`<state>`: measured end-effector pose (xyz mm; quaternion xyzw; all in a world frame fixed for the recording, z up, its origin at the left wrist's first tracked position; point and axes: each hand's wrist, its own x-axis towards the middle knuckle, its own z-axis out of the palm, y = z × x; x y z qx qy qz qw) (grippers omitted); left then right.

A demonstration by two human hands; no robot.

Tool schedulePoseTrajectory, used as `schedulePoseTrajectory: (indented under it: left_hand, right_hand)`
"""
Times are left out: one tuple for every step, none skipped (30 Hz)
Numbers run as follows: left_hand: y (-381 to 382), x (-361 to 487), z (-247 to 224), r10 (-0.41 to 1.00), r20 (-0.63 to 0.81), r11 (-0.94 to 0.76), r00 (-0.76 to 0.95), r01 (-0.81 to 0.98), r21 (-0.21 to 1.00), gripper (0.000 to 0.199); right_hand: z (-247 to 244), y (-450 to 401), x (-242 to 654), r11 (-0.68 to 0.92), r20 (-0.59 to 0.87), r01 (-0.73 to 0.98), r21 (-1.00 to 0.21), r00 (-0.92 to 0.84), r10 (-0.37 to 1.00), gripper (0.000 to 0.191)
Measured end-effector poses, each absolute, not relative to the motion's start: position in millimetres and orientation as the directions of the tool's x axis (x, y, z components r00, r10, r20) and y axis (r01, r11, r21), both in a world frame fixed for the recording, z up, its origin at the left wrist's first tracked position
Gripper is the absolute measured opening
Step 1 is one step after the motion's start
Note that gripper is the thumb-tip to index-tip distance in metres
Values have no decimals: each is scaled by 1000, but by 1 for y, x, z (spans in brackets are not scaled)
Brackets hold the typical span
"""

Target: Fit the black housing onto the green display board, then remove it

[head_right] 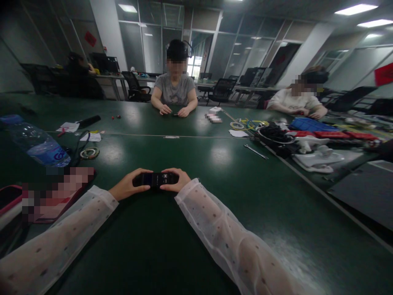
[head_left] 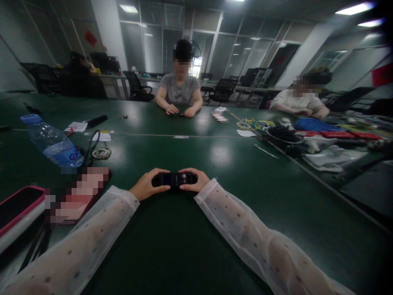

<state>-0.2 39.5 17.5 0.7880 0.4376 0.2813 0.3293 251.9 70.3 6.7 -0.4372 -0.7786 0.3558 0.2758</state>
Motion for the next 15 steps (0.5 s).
schedulePoseTrajectory:
  left_hand:
    - [39, 0, 18, 876, 150, -396, 458, 505, 767, 51]
    - [39, 0, 18, 876, 146, -393, 459, 506, 768, 51]
    - [39, 0, 18, 877, 144, -392, 459, 507, 768, 52]
    - [39, 0, 17, 877, 144, -392, 458, 510, 765, 52]
    - [39, 0, 17, 878, 144, -393, 457, 515, 762, 52]
    - [39, 0, 17, 878, 143, -394, 457, 520, 758, 52]
    - [40, 0, 17, 878, 142, -395, 456, 525, 754, 52]
    - [40, 0, 17, 878, 140, -395, 457, 529, 751, 52]
    - [40, 0, 17, 878, 136, -395, 459, 532, 749, 52]
    - [40, 0, 17, 877, 133, -395, 461, 535, 747, 52]
    - [41, -1, 17, 877, 131, -394, 462, 537, 745, 53]
    - [41, -1, 17, 877, 130, -394, 462, 540, 744, 54]
    - [41, -1, 16, 878, 131, -395, 461, 542, 742, 56]
    - [42, 0, 16, 877, 133, -398, 461, 543, 740, 57]
    - [42, 0, 15, 876, 143, -405, 461, 541, 737, 57]
  right_hand:
    - [7, 70, 252, 362, 117, 488, -794, -462, 879, 57]
    - [6, 71, 252, 364, 117, 489, -793, -463, 878, 57]
    - [6, 71, 252, 368, 118, 490, -791, -467, 876, 57]
    - [6, 70, 253, 370, 119, 492, -788, -468, 876, 57]
    - [6, 70, 253, 368, 117, 495, -787, -466, 877, 57]
    - [6, 70, 252, 361, 112, 500, -787, -460, 881, 56]
    - [6, 70, 252, 352, 106, 506, -787, -452, 886, 56]
    - [6, 70, 252, 342, 99, 511, -788, -443, 891, 56]
    - [6, 69, 252, 334, 96, 516, -789, -434, 896, 55]
    - [5, 69, 252, 331, 95, 518, -789, -430, 898, 55]
    - [5, 69, 252, 330, 96, 519, -789, -426, 899, 55]
    - [5, 68, 251, 332, 101, 518, -788, -423, 900, 54]
    - [5, 68, 251, 335, 108, 515, -789, -421, 901, 54]
    - [5, 68, 251, 339, 116, 510, -791, -419, 901, 53]
    - [4, 67, 250, 343, 126, 502, -794, -417, 900, 53]
